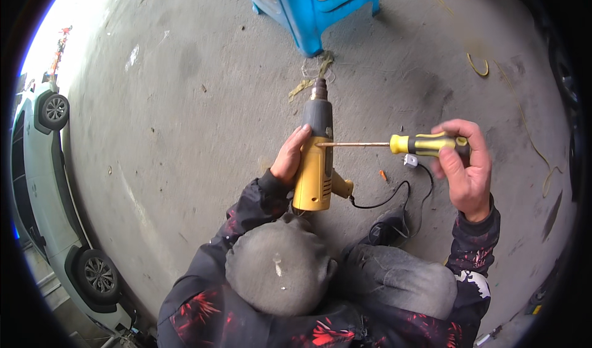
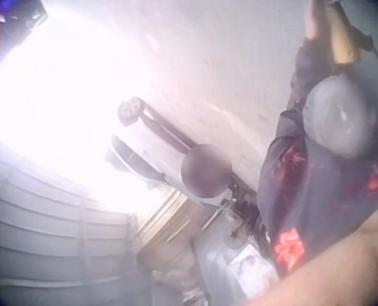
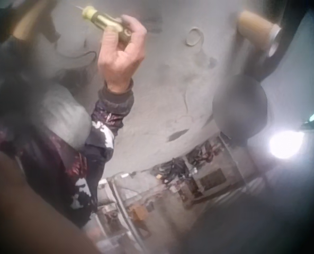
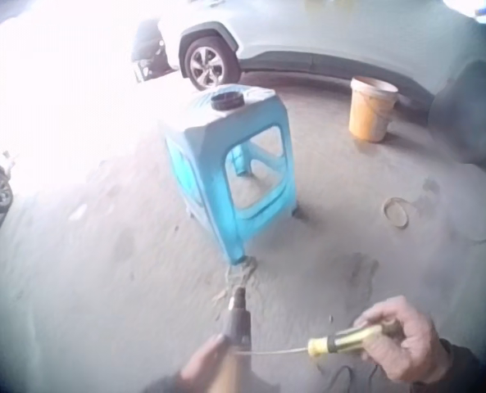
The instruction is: The person sits on the floor and uses a screwdriver to unscrew and remove screws from the casing of a yellow heat gun. They rotate the tool to access different screws and continue disassembling the device.
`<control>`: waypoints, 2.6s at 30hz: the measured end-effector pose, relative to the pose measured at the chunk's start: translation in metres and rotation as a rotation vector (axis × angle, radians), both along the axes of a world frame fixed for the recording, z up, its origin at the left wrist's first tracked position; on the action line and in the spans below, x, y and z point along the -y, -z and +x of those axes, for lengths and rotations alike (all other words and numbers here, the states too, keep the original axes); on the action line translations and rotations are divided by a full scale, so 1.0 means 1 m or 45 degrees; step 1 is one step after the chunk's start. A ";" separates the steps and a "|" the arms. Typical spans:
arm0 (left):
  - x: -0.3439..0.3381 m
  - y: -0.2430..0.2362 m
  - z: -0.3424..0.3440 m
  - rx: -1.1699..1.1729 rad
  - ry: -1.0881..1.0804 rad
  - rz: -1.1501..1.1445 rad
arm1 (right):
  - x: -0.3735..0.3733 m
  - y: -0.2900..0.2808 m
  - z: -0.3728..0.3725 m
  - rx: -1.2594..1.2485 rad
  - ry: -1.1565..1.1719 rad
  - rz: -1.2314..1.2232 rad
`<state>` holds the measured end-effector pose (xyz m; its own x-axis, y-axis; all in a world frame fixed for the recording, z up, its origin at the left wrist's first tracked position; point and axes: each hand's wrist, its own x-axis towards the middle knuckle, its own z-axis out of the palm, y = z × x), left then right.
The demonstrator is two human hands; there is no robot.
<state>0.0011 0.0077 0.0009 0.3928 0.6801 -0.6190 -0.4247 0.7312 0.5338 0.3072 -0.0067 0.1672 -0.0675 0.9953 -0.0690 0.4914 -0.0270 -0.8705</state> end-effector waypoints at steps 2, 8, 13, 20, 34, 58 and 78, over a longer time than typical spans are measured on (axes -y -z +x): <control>0.002 0.003 -0.001 0.032 0.012 -0.032 | -0.005 -0.002 0.000 0.267 0.000 0.055; 0.001 0.006 -0.002 -0.011 -0.013 0.030 | -0.007 -0.009 -0.013 -0.097 0.087 -0.080; 0.003 0.002 -0.001 0.007 -0.067 -0.026 | -0.005 -0.006 -0.013 -0.177 0.044 0.085; 0.003 0.003 -0.003 0.063 -0.022 -0.128 | -0.006 0.005 -0.005 -0.162 0.142 0.098; 0.003 0.007 -0.003 0.039 0.007 0.000 | -0.009 -0.003 -0.010 -0.310 0.154 -0.099; 0.002 0.012 -0.004 0.035 0.025 0.050 | -0.007 0.009 -0.013 -0.269 0.113 0.113; 0.003 -0.001 0.000 0.096 0.044 -0.103 | -0.012 0.001 0.004 -0.014 -0.094 -0.037</control>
<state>0.0009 0.0046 0.0024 0.4625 0.6144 -0.6392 -0.4353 0.7855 0.4400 0.3108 0.0049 0.1665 -0.1415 0.9852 -0.0969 0.4833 -0.0167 -0.8753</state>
